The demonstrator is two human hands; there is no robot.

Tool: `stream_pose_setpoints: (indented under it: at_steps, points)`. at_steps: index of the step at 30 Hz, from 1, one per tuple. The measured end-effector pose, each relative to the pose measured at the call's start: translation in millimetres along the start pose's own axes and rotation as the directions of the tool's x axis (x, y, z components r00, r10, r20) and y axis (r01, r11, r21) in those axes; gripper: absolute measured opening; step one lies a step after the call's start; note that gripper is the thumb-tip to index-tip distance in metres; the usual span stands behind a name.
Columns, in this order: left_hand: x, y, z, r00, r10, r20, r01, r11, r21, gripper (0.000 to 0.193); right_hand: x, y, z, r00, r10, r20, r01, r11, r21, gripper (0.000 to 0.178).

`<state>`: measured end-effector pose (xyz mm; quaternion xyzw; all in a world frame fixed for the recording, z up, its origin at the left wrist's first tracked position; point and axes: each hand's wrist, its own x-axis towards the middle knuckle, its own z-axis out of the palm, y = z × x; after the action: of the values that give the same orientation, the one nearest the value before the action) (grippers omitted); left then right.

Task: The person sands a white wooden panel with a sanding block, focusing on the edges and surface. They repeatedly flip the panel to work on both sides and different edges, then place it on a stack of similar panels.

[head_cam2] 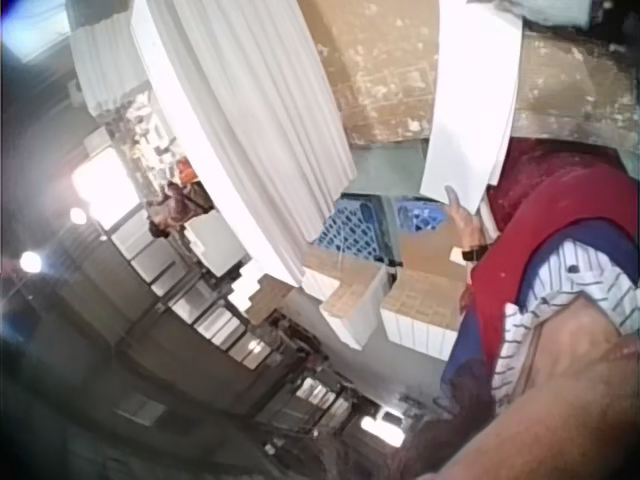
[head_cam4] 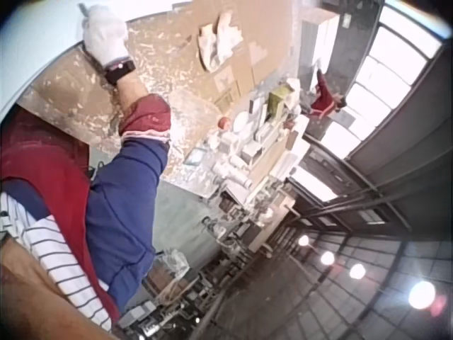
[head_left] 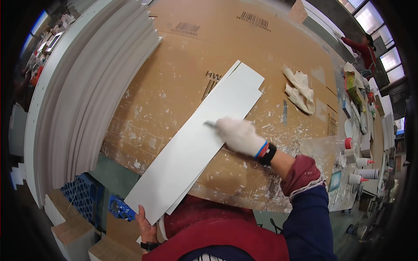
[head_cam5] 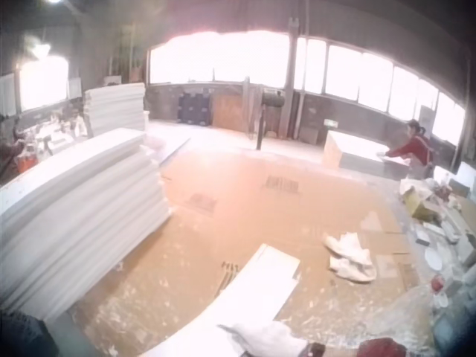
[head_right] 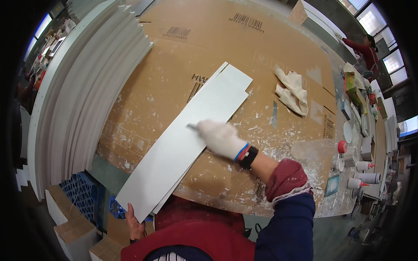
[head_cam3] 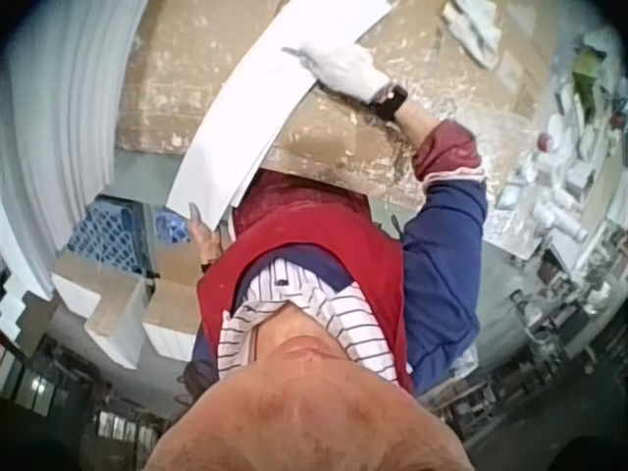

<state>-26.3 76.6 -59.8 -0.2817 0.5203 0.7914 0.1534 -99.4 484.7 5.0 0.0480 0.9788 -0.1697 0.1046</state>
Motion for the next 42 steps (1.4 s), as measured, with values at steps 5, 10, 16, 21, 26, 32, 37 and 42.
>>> stream_pose_setpoints:
  at_steps: [5, 10, 16, 21, 26, 32, 37, 42]
  points:
    - [0.9, 0.5, 0.7, 0.999, 0.029, 0.021, -0.030, 0.998, 0.062, 0.046, 38.0, 137.7, -26.3, 0.794, 0.160, -0.586, -0.300, 0.942, -0.149, 0.014]
    - [6.5, -7.5, -11.2, 1.000, 0.000, -0.002, 0.000, 1.000, -0.010, 0.049, 38.3, 154.8, -54.1, 0.792, 0.344, -0.505, -0.439, 0.895, -0.080, 0.020]
    - [4.9, -7.7, -7.4, 1.000, 0.019, -0.002, -0.020, 0.999, -0.027, 0.049, 0.1, 27.9, -20.0, 0.998, 0.033, 0.046, -0.033, 0.999, -0.003, 0.015]
    - [2.6, -4.8, -9.0, 1.000, 0.023, 0.007, -0.023, 1.000, 0.000, 0.049, 20.3, 111.5, -32.8, 0.898, 0.243, -0.366, -0.269, 0.963, -0.022, 0.018]
    - [1.5, -1.3, 1.9, 0.999, 0.033, 0.021, -0.033, 0.999, 0.010, 0.049, 23.4, 138.2, -48.7, 0.864, 0.285, -0.416, -0.351, 0.932, -0.090, 0.016]
    - [1.1, -3.2, 0.1, 1.000, 0.020, 0.016, -0.020, 1.000, 0.001, 0.049, 14.3, 121.6, -32.2, 0.886, 0.150, -0.438, -0.171, 0.985, -0.008, 0.020]
    - [3.9, -4.1, 5.8, 0.998, 0.018, 0.066, -0.018, 1.000, 0.003, 0.048, 30.1, 181.0, -46.3, 0.801, 0.280, -0.530, -0.404, 0.905, -0.132, 0.019]
    - [5.2, -8.3, 5.1, 1.000, 0.017, 0.018, -0.017, 1.000, -0.011, 0.046, 30.7, 145.2, -37.8, 0.877, 0.223, -0.426, -0.337, 0.917, -0.213, 0.019]
